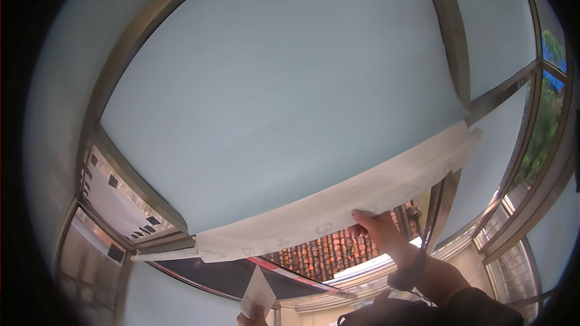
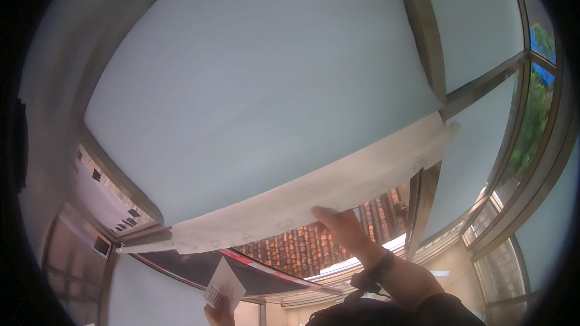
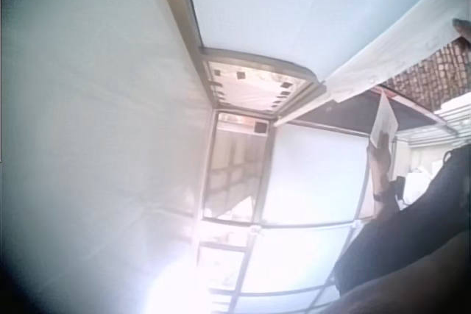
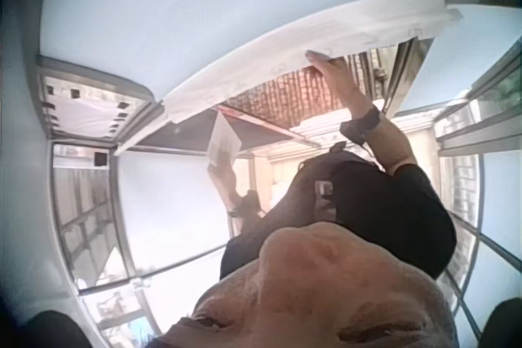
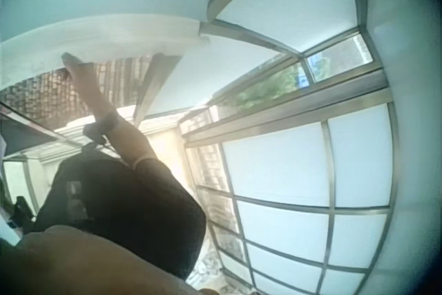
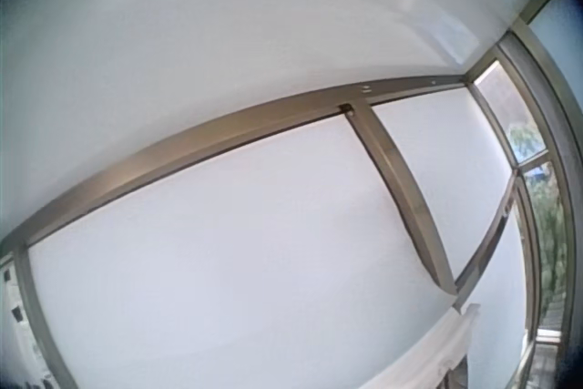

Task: Applying and smoothing out a white frosted window film on a glass pane.

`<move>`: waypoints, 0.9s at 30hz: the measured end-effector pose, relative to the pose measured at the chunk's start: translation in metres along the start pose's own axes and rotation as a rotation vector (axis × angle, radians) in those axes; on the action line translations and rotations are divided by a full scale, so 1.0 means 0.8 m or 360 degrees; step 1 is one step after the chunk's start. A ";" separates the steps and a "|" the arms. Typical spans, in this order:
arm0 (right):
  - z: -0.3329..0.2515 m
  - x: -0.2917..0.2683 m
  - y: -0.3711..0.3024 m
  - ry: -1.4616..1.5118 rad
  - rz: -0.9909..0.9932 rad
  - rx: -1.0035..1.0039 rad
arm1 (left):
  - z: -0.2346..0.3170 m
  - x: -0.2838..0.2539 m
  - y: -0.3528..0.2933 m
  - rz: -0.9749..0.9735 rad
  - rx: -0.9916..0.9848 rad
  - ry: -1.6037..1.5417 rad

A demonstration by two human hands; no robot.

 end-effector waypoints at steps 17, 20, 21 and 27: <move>0.023 -0.002 -0.007 0.0018 0.0290 -0.0205 | -0.012 0.035 0.037 -0.0332 -0.0076 -0.0193; 0.022 0.002 -0.011 -0.0030 0.0303 -0.0183 | -0.002 0.033 0.043 -0.0241 0.0027 -0.0309; 0.023 0.004 -0.011 -0.0022 0.0288 -0.0183 | 0.006 0.029 0.043 -0.0300 -0.0025 -0.0257; 0.037 0.000 -0.008 -0.0146 0.0188 -0.0163 | 0.037 0.014 0.045 -0.0263 0.0028 -0.0226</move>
Point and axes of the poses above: each hand's wrist, its own y-axis towards the middle knuckle, its own x-axis out of the palm, z = x × y, the point moved 5 cm from there along y, towards the middle knuckle, and after that the axes turned 14 degrees about x, right-handed, at the moved point
